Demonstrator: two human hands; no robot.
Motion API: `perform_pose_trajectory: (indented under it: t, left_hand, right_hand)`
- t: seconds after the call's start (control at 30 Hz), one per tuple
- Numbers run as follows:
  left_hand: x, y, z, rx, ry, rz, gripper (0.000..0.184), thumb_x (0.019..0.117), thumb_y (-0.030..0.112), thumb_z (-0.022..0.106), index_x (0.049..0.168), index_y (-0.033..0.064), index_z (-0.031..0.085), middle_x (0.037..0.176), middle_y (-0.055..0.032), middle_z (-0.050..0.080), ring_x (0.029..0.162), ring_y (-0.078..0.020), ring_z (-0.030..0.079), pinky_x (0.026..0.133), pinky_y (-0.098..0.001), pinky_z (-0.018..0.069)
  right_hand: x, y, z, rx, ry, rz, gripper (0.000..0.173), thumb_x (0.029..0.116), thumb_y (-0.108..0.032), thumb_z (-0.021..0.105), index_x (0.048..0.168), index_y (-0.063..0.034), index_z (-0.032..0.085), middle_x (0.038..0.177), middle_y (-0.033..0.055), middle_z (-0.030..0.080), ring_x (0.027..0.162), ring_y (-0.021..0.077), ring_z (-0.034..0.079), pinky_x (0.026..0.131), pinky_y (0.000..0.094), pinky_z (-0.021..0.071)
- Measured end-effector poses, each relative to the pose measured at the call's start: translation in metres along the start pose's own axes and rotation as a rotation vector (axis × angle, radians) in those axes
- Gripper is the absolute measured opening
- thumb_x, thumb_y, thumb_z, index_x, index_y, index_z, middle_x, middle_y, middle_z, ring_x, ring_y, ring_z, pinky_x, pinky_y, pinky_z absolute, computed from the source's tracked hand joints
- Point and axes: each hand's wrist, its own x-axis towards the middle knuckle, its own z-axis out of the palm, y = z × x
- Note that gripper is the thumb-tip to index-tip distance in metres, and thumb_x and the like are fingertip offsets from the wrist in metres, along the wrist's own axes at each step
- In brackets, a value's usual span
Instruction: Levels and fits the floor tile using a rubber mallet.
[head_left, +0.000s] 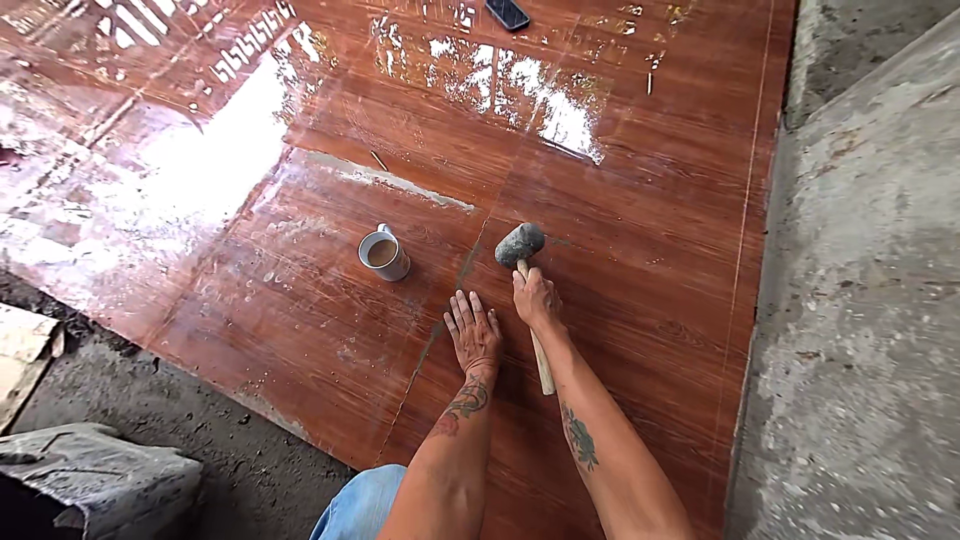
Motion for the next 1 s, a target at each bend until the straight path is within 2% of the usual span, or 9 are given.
perform_pose_trajectory:
  t: [0.1,0.2,0.27,0.37,0.5,0.63,0.77,0.9,1.0]
  left_hand:
    - [0.001,0.002,-0.002,0.009,0.006,-0.012,0.061,0.1072,0.043,0.029,0.157,0.0111,0.042,0.164,-0.0182,0.035,0.153,-0.0356,0.031,0.124,-0.0582,0.0184]
    - [-0.001,0.0,-0.001,0.009,0.002,-0.033,0.061,0.1066,0.044,0.029,0.157,0.0121,0.042,0.165,-0.0193,0.033,0.153,-0.0372,0.03,0.124,-0.0595,0.0183]
    - [0.0,0.001,0.0,0.012,0.019,-0.029,0.062,0.1064,0.045,0.029,0.157,0.0122,0.043,0.164,-0.0197,0.034,0.153,-0.0372,0.031,0.124,-0.0597,0.0189]
    - [0.002,0.002,-0.002,0.016,0.002,-0.04,0.062,0.1061,0.046,0.028,0.157,0.013,0.042,0.165,-0.0207,0.031,0.154,-0.038,0.029,0.124,-0.0594,0.0175]
    - [0.002,0.002,-0.001,0.014,-0.012,-0.059,0.064,0.1054,0.048,0.027,0.158,0.0143,0.04,0.166,-0.0218,0.028,0.155,-0.0395,0.026,0.125,-0.0598,0.0154]
    - [0.004,0.004,-0.001,0.011,-0.02,-0.06,0.064,0.1056,0.048,0.027,0.159,0.0135,0.039,0.166,-0.0213,0.028,0.155,-0.0384,0.026,0.125,-0.0599,0.0141]
    - [0.002,0.002,0.0,0.013,-0.014,-0.063,0.065,0.1052,0.049,0.026,0.16,0.0147,0.038,0.167,-0.0202,0.027,0.155,-0.0368,0.025,0.125,-0.0594,0.0141]
    - [0.003,0.003,0.0,0.011,-0.016,-0.057,0.065,0.1055,0.048,0.026,0.159,0.0137,0.038,0.167,-0.0209,0.027,0.155,-0.0372,0.025,0.125,-0.0602,0.0135]
    - [0.001,0.002,-0.001,0.007,-0.014,-0.06,0.064,0.1057,0.048,0.026,0.16,0.0147,0.037,0.167,-0.02,0.026,0.156,-0.0366,0.024,0.125,-0.0595,0.0137]
  right_hand:
    - [-0.003,-0.005,0.003,0.01,0.07,-0.054,0.047,0.1095,-0.048,0.04,0.114,-0.0062,0.061,0.094,0.0178,0.071,0.092,0.0371,0.072,0.077,0.0556,0.0571]
    - [-0.001,-0.006,0.009,-0.023,-0.022,-0.041,0.047,0.1095,-0.047,0.041,0.12,-0.0049,0.061,0.103,0.0203,0.072,0.099,0.0388,0.072,0.082,0.0578,0.0563]
    - [0.002,-0.013,0.0,-0.014,-0.032,-0.021,0.049,0.1095,-0.047,0.04,0.12,-0.0046,0.061,0.105,0.0212,0.071,0.101,0.0393,0.071,0.083,0.0586,0.0561]
    - [-0.002,-0.012,0.008,0.012,0.066,-0.074,0.047,0.1095,-0.048,0.041,0.114,-0.0052,0.062,0.095,0.0189,0.071,0.092,0.038,0.072,0.077,0.0561,0.0571]
    - [0.0,-0.015,0.004,-0.033,-0.055,-0.029,0.05,0.1095,-0.048,0.04,0.121,-0.0045,0.06,0.107,0.0206,0.071,0.103,0.039,0.071,0.085,0.0583,0.0557]
    - [-0.004,-0.016,0.006,-0.006,0.05,-0.074,0.048,0.1095,-0.049,0.039,0.115,-0.0058,0.061,0.096,0.0183,0.071,0.093,0.0374,0.072,0.077,0.0559,0.0571]
    - [-0.002,-0.017,0.002,-0.04,-0.058,-0.033,0.05,0.1095,-0.048,0.04,0.121,-0.0041,0.061,0.107,0.0206,0.072,0.103,0.0393,0.071,0.084,0.0579,0.0562]
    - [-0.006,-0.013,0.009,-0.019,0.041,-0.081,0.05,0.1093,-0.05,0.039,0.114,-0.0054,0.061,0.096,0.0187,0.071,0.093,0.0373,0.072,0.077,0.0561,0.0571]
    - [-0.005,-0.014,0.009,-0.026,-0.059,-0.039,0.05,0.1093,-0.049,0.04,0.121,-0.0049,0.06,0.105,0.0205,0.072,0.102,0.0387,0.071,0.084,0.058,0.056]
